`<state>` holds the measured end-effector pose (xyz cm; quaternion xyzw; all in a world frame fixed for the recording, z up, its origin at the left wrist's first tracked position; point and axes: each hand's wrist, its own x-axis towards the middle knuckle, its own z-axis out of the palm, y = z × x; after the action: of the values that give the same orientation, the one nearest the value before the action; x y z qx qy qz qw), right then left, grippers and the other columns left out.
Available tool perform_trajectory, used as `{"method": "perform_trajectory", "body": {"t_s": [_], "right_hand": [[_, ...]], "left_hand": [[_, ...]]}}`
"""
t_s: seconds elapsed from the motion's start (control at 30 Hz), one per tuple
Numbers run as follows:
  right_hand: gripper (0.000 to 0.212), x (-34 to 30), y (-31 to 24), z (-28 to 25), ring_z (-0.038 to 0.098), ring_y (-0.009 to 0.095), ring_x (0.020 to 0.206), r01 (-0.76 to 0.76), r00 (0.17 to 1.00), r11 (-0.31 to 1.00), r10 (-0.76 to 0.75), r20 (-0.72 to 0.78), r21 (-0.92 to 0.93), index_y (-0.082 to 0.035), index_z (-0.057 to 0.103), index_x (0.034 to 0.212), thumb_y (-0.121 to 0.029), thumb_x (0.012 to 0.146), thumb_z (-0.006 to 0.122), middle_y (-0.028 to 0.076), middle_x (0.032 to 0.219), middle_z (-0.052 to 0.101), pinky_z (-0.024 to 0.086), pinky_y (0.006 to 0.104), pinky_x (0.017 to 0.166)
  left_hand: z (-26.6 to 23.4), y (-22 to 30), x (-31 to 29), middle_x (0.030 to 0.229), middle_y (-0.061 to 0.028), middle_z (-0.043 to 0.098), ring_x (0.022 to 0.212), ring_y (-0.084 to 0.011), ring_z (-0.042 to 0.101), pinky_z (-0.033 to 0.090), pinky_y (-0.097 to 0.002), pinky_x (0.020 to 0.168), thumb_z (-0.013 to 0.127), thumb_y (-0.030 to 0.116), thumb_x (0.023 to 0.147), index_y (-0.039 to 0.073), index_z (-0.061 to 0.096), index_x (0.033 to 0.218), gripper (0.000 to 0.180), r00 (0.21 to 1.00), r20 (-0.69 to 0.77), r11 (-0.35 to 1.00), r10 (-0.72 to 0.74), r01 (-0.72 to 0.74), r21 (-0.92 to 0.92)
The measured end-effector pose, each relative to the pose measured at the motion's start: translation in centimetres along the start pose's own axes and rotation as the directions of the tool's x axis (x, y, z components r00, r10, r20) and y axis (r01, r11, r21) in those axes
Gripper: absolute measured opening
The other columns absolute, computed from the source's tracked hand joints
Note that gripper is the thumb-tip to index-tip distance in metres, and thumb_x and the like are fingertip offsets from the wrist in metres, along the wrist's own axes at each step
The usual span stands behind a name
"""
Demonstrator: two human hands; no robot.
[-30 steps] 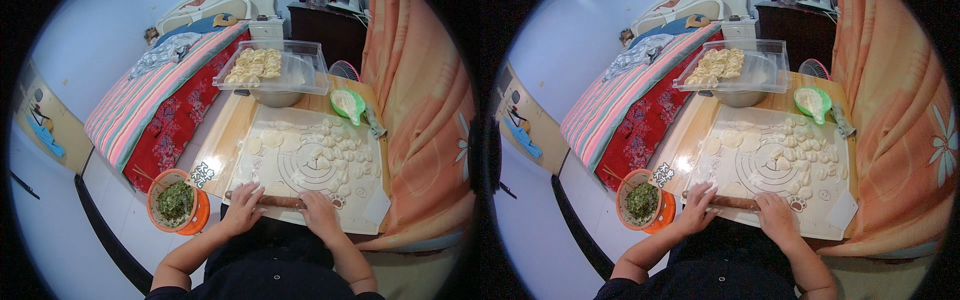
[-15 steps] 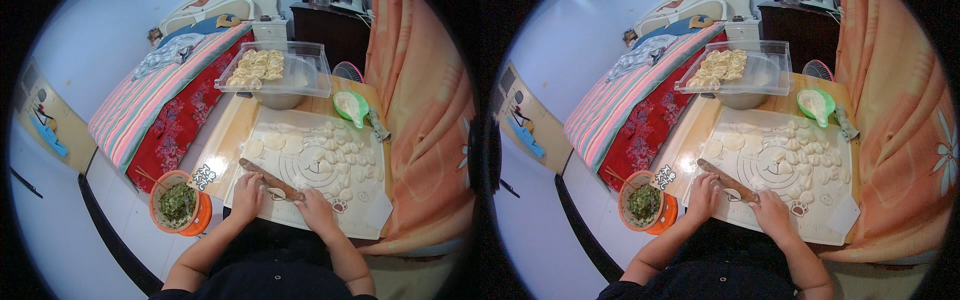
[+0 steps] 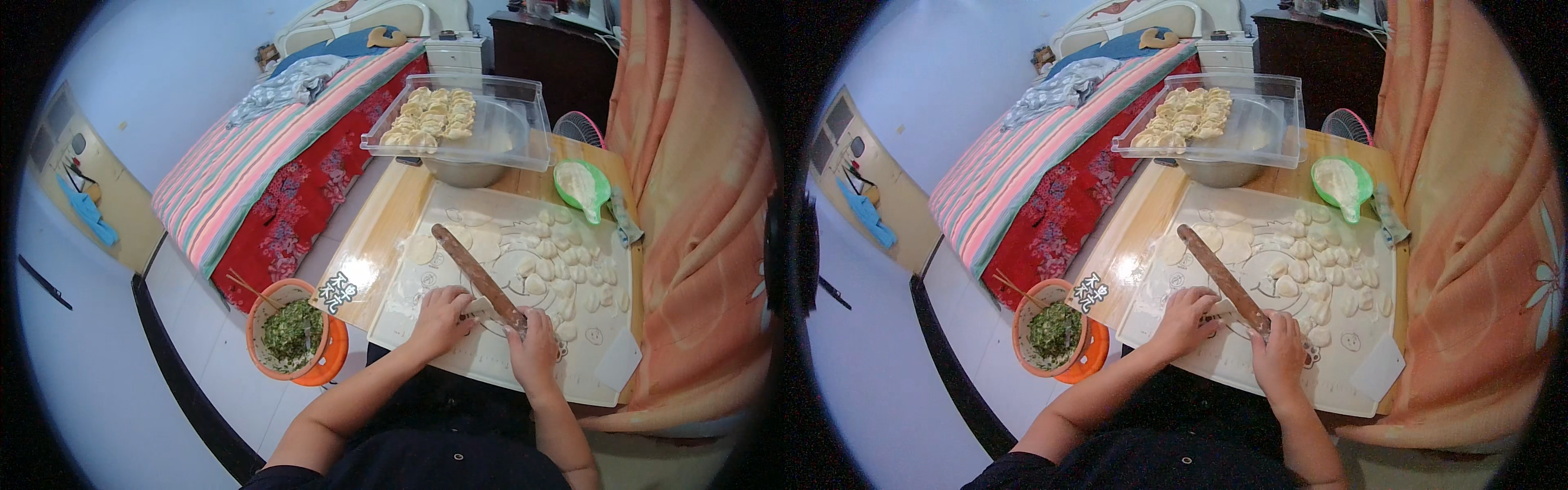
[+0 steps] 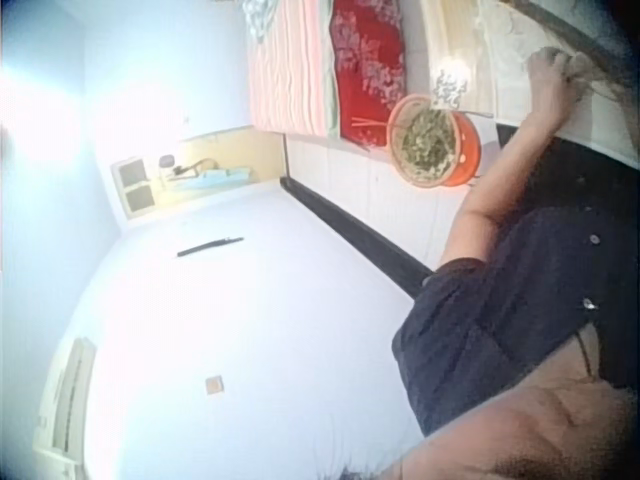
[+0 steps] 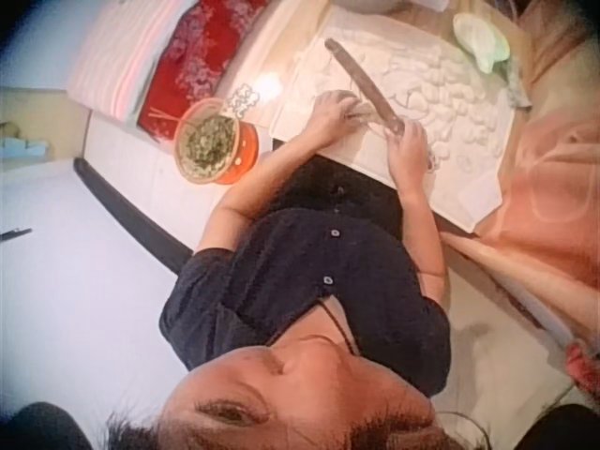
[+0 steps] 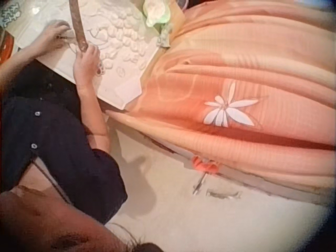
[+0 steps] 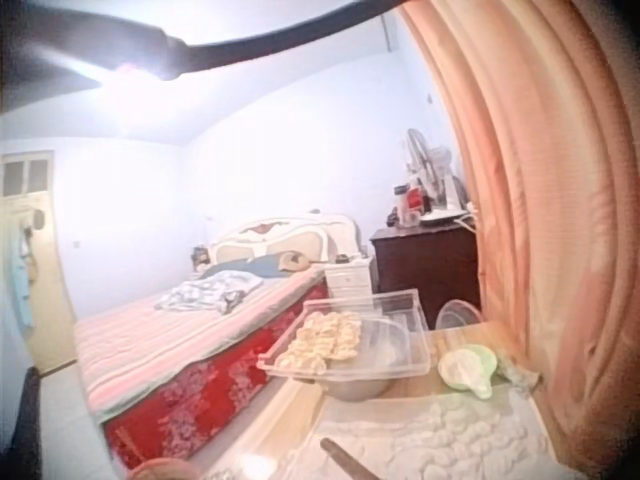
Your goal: The person repeatedly rolls small dough balls into flat circular wrappers using a rolling pin on a silicone mat. They pick up each dough ball, flatten it, and place the finished wrapper aside on the mat. A bowl of filling and a container of finished dumplings are visible nearby.
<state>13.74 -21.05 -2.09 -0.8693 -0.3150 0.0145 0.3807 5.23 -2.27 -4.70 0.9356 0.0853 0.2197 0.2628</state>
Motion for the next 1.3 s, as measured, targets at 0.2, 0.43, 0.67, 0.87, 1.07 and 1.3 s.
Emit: {"method": "perform_trajectory", "body": {"t_s": [0.2,0.43,0.67,0.87,1.07,1.3], "right_hand": [[0.036,0.4,0.9,-1.2,0.056,0.034,0.107,-0.108,0.994,0.991,0.109,-0.004,0.075,-0.005,0.058,0.116,-0.012,0.083,0.071,0.013,0.109,0.060,0.045,0.0432,0.091],[0.038,1.0,4.3,-5.7,0.059,0.036,0.108,-0.198,0.949,0.972,0.223,-0.221,0.129,-0.003,0.056,0.122,-0.010,0.086,0.068,0.017,0.116,0.060,0.047,0.0418,0.092],[0.034,-0.4,5.6,-8.5,0.060,0.031,0.107,-0.259,0.905,0.941,0.315,-0.285,0.216,0.000,0.054,0.122,-0.008,0.090,0.065,0.017,0.116,0.060,0.047,0.0379,0.093],[0.035,-1.3,4.8,-8.8,0.060,0.029,0.106,-0.267,0.911,0.932,0.327,-0.251,0.244,0.001,0.055,0.121,-0.009,0.090,0.066,0.017,0.114,0.061,0.047,0.0380,0.093],[0.032,-2.6,5.0,-7.2,0.060,0.020,0.099,-0.182,0.947,0.965,0.223,-0.230,0.186,0.000,0.055,0.122,-0.007,0.092,0.064,0.013,0.107,0.062,0.047,0.0315,0.089],[0.035,-2.5,1.1,-4.8,0.059,0.034,0.104,-0.074,0.993,0.985,0.088,-0.080,0.158,-0.002,0.058,0.117,-0.013,0.085,0.070,0.016,0.110,0.061,0.047,0.0409,0.092]], "left_hand": [[0.9,1.0,1.4,0.092,-0.0150,0.067,0.090,-0.0352,0.064,0.051,-0.0428,0.081,0.068,0.019,0.086,0.009,0.067,0.111,0.027,0.962,0.152,0.930,-0.228,0.261,-0.258],[-3.0,-0.6,7.0,0.082,-0.0117,0.070,0.076,-0.0146,0.064,0.052,-0.0316,0.071,0.060,0.013,0.093,0.010,0.068,0.118,0.026,0.887,0.319,0.858,-0.333,0.425,-0.287],[2.9,-4.2,12.2,0.131,-0.0190,0.059,0.121,-0.0376,0.054,0.044,-0.0456,0.103,0.063,0.005,0.082,0.003,0.061,0.125,0.043,0.987,-0.009,0.985,0.162,-0.161,0.066],[7.2,0.3,10.3,0.130,-0.0127,0.059,0.123,-0.0325,0.053,0.039,-0.0446,0.108,0.060,0.012,0.086,0.004,0.057,0.125,0.040,0.907,0.155,0.913,0.392,-0.404,0.054],[-0.9,-1.3,2.7,0.127,-0.0091,0.059,0.118,-0.0307,0.054,0.043,-0.0435,0.103,0.057,0.014,0.090,0.008,0.059,0.124,0.035,0.903,0.327,0.897,0.279,-0.367,0.246],[-3.3,-1.2,0.1,0.114,-0.0129,0.057,0.106,-0.0351,0.056,0.047,-0.0439,0.092,0.061,0.014,0.087,0.009,0.061,0.116,0.028,0.926,0.365,0.985,0.098,-0.142,0.096]]}}
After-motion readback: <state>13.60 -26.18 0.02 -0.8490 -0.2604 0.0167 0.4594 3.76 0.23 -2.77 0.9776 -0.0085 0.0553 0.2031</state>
